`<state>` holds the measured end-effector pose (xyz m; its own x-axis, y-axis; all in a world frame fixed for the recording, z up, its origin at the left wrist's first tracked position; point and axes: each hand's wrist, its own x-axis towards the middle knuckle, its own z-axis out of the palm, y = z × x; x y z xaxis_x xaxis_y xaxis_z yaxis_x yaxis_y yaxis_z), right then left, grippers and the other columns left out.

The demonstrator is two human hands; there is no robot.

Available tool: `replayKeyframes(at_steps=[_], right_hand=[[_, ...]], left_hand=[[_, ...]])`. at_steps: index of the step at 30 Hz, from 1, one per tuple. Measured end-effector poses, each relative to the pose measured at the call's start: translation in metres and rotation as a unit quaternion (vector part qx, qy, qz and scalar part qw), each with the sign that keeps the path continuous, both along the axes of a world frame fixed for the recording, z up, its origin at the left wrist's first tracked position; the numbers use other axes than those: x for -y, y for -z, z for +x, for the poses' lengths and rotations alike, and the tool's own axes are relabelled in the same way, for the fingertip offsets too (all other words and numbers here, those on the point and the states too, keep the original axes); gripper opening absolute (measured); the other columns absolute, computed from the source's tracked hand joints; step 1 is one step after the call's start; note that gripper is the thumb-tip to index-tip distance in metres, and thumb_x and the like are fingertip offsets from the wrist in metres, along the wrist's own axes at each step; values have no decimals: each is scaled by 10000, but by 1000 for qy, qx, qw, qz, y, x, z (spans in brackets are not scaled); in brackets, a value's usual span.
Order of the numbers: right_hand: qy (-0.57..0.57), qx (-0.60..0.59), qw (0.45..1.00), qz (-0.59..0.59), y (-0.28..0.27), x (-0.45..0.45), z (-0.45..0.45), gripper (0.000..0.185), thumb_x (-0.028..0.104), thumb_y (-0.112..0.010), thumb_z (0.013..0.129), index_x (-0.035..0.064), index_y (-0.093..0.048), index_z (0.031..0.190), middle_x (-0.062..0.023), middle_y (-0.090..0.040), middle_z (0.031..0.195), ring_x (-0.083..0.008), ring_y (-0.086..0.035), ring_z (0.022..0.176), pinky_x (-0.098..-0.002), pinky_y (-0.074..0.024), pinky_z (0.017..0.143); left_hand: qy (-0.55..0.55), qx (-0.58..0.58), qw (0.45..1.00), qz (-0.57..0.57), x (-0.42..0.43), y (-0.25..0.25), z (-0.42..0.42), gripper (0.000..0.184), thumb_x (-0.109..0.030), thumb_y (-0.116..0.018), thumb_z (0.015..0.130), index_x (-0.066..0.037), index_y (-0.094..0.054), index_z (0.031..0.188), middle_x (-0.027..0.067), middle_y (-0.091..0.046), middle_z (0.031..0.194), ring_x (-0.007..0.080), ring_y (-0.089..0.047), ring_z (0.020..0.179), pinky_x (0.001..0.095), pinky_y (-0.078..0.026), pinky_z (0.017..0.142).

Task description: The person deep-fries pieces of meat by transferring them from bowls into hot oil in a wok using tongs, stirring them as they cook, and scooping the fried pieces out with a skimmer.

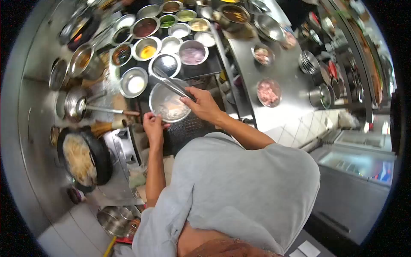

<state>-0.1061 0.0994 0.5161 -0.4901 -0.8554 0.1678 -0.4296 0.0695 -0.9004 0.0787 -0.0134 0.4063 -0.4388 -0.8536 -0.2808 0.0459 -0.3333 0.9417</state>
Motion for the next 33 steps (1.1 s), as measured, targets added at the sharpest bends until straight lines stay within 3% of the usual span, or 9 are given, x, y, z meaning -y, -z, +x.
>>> replayKeyframes(at_steps=[7, 10, 18, 23, 25, 27, 28, 31, 33], right_hand=[[168, 59, 983, -54, 6, -121, -139, 303, 184, -685, 906, -18, -625, 1124, -147, -707, 933, -183, -680, 807, -315, -521, 685], [211, 83, 970, -88, -11, -164, -161, 276, 168, -674, 912, -20, -628, 1109, -94, -667, 849, -139, -615, 742, -280, -485, 656], [290, 71, 948, -107, 15, -216, -200, 249, 187, -640, 956, 16, -610, 1134, 39, -540, 744, -25, -441, 579, -190, -349, 506], [263, 124, 955, -64, 33, -208, -208, 278, 177, -629, 959, 17, -575, 1180, 25, -550, 768, -30, -452, 588, -193, -359, 517], [231, 147, 961, -37, 46, -196, -209, 315, 155, -620, 959, 17, -547, 1233, 19, -555, 786, -37, -464, 604, -198, -376, 533], [210, 64, 971, -96, 62, -171, -209, 548, 196, -658, 918, 7, -447, 1387, -120, -682, 970, -202, -633, 867, -344, -490, 781], [143, 143, 979, 18, 32, -164, -204, 778, 190, -652, 910, 9, -191, 1510, -158, -679, 1008, -262, -659, 909, -385, -500, 815], [22, 114, 990, 77, 43, -119, -184, 883, 169, -647, 899, 15, -49, 1530, -190, -671, 1049, -302, -669, 943, -392, -501, 843], [-87, 105, 985, 107, 45, -88, -159, 918, 143, -629, 894, 18, 24, 1528, -220, -662, 1092, -344, -671, 980, -404, -501, 864]], left_hand=[[242, -33, 969, 24, -83, -29, -264, 150, 5, -544, 886, 8, -470, 1017, 134, -612, 869, 194, -652, 704, 309, -590, 502], [300, 14, 953, -41, -130, -44, -353, 161, -82, -604, 885, -42, -524, 1019, 73, -581, 822, 129, -565, 625, 277, -451, 489], [385, -67, 920, 31, -213, 2, -492, 334, -170, -642, 896, 16, -499, 1133, 119, -577, 970, 252, -665, 778, 366, -577, 625], [393, -145, 875, 244, -185, 1, -450, 397, -250, -616, 956, 17, -504, 1227, 130, -609, 1155, 275, -659, 943, 423, -578, 796], [376, -114, 913, 107, -161, 8, -403, 410, -308, -595, 970, -4, -531, 1237, 125, -617, 1180, 250, -647, 1013, 392, -564, 831], [355, -134, 914, 144, -136, 0, -347, 424, -334, -553, 987, -7, -545, 1256, 126, -621, 1188, 221, -627, 1072, 356, -538, 879], [332, -139, 923, 140, -126, -4, -320, 424, -334, -553, 987, -7, -545, 1256, 126, -621, 1188, 221, -627, 1072, 356, -538, 879], [259, -224, 919, 193, -104, -24, -246, 400, -323, -536, 1004, -7, -555, 1249, 64, -610, 1216, 157, -572, 1137, 329, -499, 915], [235, -153, 957, 81, -98, -42, -197, 399, -314, -528, 1011, -6, -550, 1264, 67, -605, 1248, 139, -572, 1109, 317, -478, 933]])
